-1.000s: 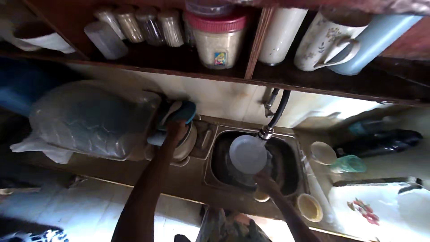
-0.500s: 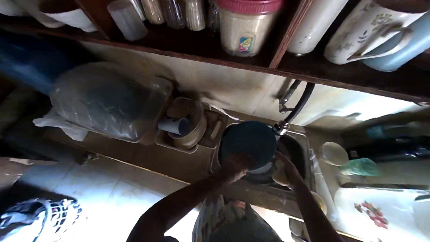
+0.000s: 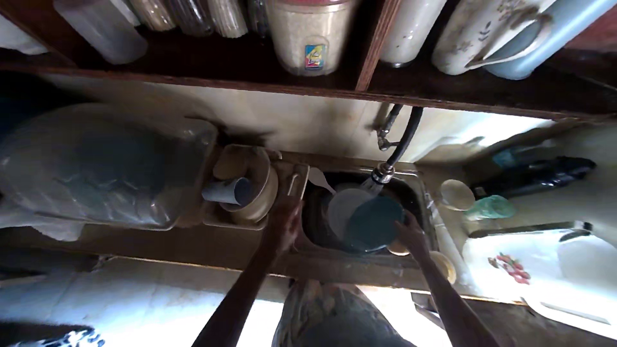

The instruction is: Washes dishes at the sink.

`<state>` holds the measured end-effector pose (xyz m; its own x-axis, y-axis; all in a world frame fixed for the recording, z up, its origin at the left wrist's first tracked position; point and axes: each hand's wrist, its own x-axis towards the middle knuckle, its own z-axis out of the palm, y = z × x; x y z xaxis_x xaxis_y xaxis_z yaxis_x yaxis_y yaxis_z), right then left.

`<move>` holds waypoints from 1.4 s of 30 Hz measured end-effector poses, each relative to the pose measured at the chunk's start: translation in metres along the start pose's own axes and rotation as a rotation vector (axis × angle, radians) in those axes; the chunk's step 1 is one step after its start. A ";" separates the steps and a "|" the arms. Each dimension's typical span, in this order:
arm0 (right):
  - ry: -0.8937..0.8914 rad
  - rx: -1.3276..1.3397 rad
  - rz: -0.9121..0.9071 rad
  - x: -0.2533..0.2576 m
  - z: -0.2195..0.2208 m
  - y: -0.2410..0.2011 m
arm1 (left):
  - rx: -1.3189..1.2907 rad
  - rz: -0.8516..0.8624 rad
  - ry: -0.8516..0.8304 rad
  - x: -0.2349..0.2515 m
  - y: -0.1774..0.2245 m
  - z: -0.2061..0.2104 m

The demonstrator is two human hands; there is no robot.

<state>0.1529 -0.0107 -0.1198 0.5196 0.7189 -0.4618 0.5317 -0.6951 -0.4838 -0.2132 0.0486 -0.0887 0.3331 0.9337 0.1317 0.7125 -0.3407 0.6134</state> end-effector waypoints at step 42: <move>-0.091 0.353 0.029 0.015 0.026 -0.032 | -0.331 -0.279 -0.332 0.054 0.048 0.038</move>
<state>0.1260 0.0222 -0.1306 0.4607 0.7078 -0.5356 0.2456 -0.6815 -0.6894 -0.1380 0.0789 -0.0817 0.3743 0.8805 -0.2910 0.5871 0.0179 0.8093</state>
